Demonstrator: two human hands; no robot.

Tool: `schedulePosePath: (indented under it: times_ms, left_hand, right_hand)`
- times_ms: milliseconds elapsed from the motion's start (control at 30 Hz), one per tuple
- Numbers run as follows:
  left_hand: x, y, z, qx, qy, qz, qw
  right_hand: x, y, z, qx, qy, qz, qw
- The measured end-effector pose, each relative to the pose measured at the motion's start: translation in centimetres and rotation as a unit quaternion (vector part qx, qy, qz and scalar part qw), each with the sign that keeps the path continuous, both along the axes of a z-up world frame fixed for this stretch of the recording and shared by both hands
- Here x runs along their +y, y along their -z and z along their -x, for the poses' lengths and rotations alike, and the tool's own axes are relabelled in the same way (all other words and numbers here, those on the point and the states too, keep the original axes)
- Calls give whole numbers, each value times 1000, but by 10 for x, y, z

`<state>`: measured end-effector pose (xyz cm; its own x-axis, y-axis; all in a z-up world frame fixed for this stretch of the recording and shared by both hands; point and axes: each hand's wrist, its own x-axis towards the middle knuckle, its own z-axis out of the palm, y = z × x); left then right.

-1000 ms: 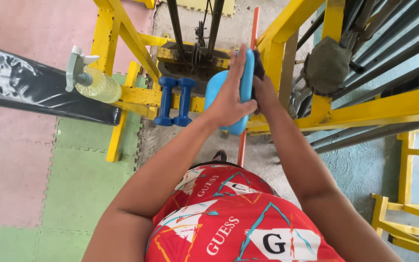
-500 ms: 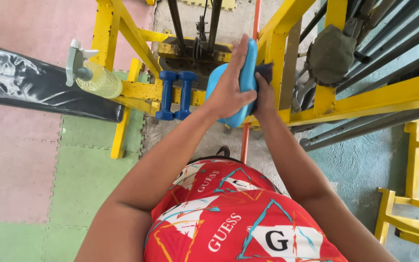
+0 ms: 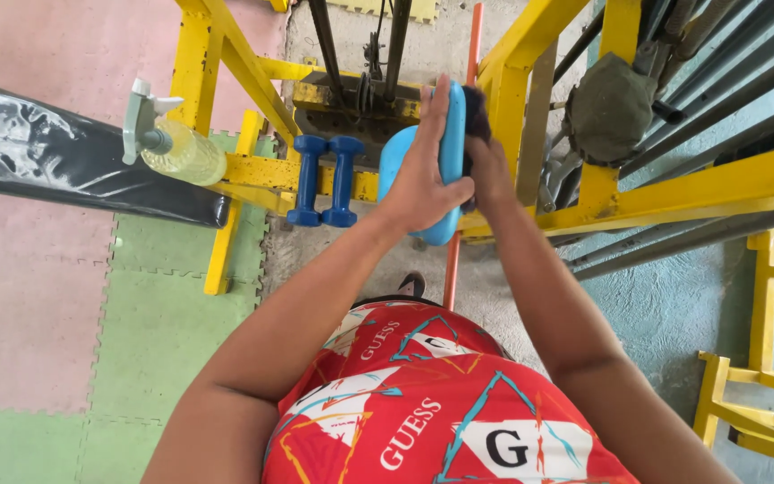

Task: Cleaning and wiping down various gym weights, including dumbbells and kettlebells, with a spray and cloth.

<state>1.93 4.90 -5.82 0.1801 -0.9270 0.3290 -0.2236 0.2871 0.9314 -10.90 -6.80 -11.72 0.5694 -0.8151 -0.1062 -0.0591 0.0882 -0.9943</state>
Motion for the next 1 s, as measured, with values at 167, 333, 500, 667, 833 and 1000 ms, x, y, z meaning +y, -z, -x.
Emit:
schedulePosePath:
  times_ms: [167,333,500,667,833,1000]
  left_hand:
    - [-1,3,1,6,-1,12,1000]
    - [0,-3,3,4,-18,6,1000]
    - [2,-6,4,0,-37,-15,999]
    - [3,-7,6,-23,-50,-9,998]
    - [6,-7,17,-18,-82,-10,996]
    - [6,-5,34,-22,-158,9,987]
  right_hand:
    - [-24,4,-18,-41,-41,-199,978]
    - [-27,75,-4,-88,17,-274,958]
    - [29,99,20,-198,118,-266,936]
    - [96,71,27,-198,214,-203,935]
    - [135,64,41,-154,203,-169,952]
    - [153,46,62,-20,166,178,970]
